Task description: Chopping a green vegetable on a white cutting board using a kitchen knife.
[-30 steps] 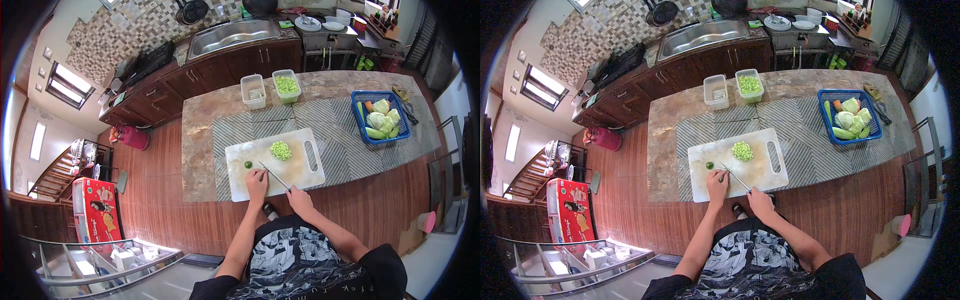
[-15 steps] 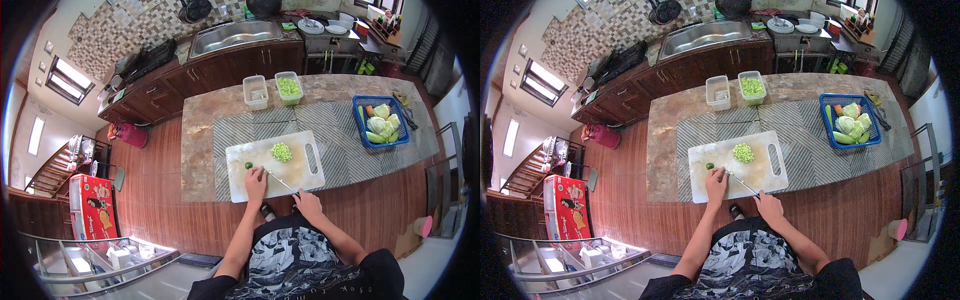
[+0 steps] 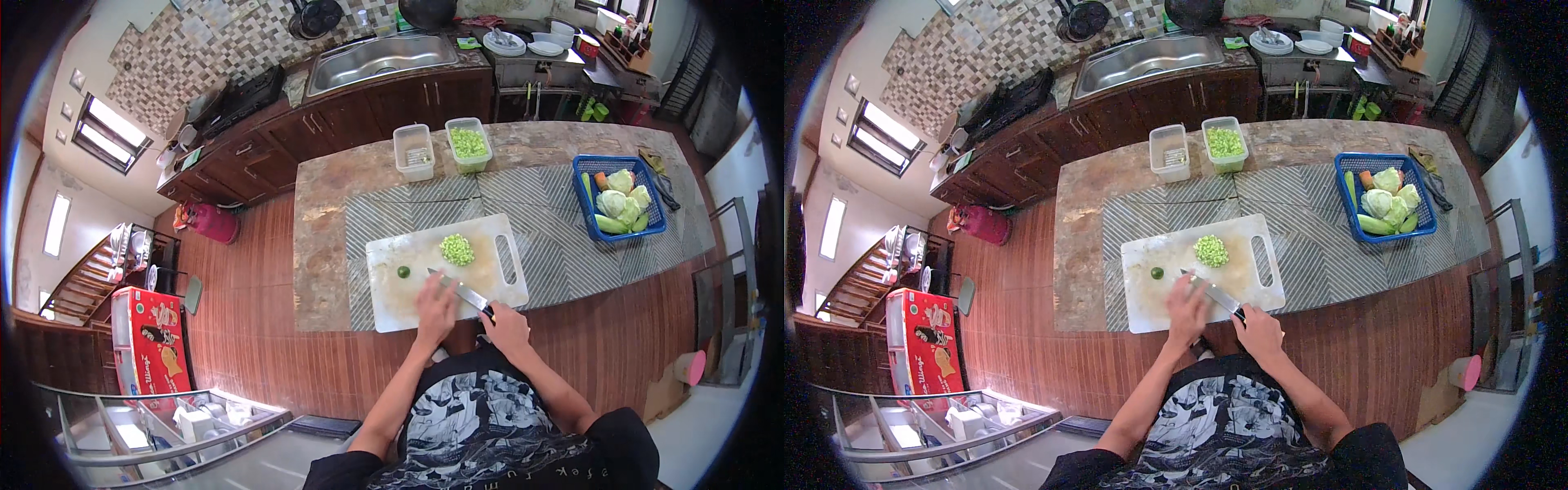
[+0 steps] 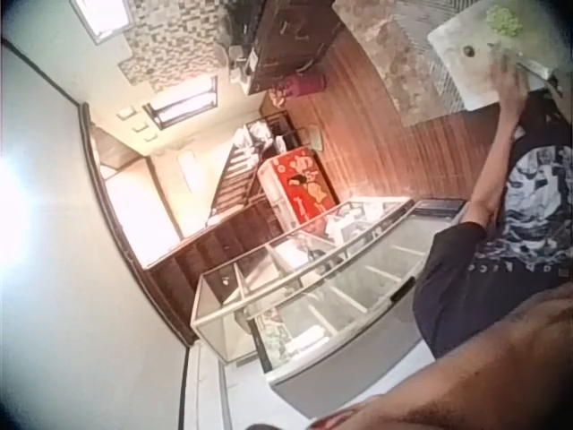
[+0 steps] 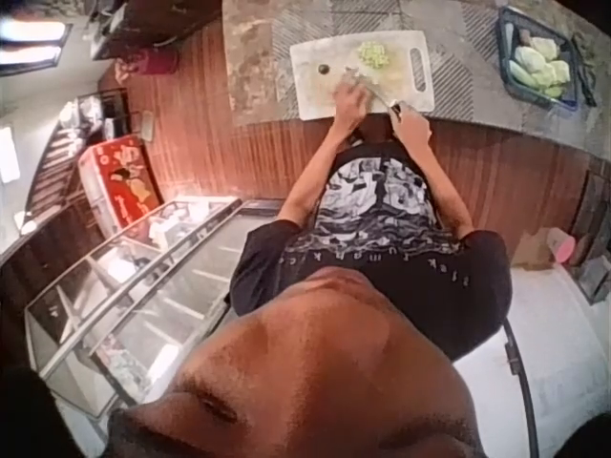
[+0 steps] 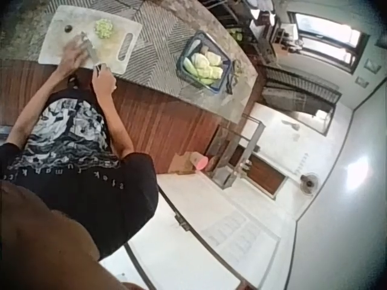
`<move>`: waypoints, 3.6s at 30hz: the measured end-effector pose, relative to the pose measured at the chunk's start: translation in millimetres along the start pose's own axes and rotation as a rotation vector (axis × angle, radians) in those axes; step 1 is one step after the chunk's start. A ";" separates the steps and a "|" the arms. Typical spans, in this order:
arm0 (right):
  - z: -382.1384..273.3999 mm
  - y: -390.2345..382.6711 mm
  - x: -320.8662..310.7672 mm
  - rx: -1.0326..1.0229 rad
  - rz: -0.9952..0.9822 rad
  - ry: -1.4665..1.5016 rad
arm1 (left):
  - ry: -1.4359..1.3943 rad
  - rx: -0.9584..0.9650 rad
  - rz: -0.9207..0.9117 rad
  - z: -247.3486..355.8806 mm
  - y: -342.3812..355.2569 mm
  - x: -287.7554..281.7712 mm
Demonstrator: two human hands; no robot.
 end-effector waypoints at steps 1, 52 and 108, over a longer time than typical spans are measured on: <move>-3.4 1.2 -1.3 -0.011 -0.002 -0.009 | 0.060 0.069 -0.116 12.2 -0.6 12.9; -8.3 8.9 36.4 0.016 -0.210 -0.024 | -0.119 -0.265 0.201 -69.5 15.6 -18.1; -5.6 28.2 55.3 -0.011 -0.155 -0.027 | -0.027 -0.223 0.347 -53.1 8.0 -22.9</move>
Point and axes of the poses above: each hand's wrist, its own y-axis towards the middle knuckle, its own x-axis out of the palm, z = x × y, the point moved 10 cm from there along y, towards the middle knuckle, and after that the axes turned 1 degree about z, right-handed, at the moved point
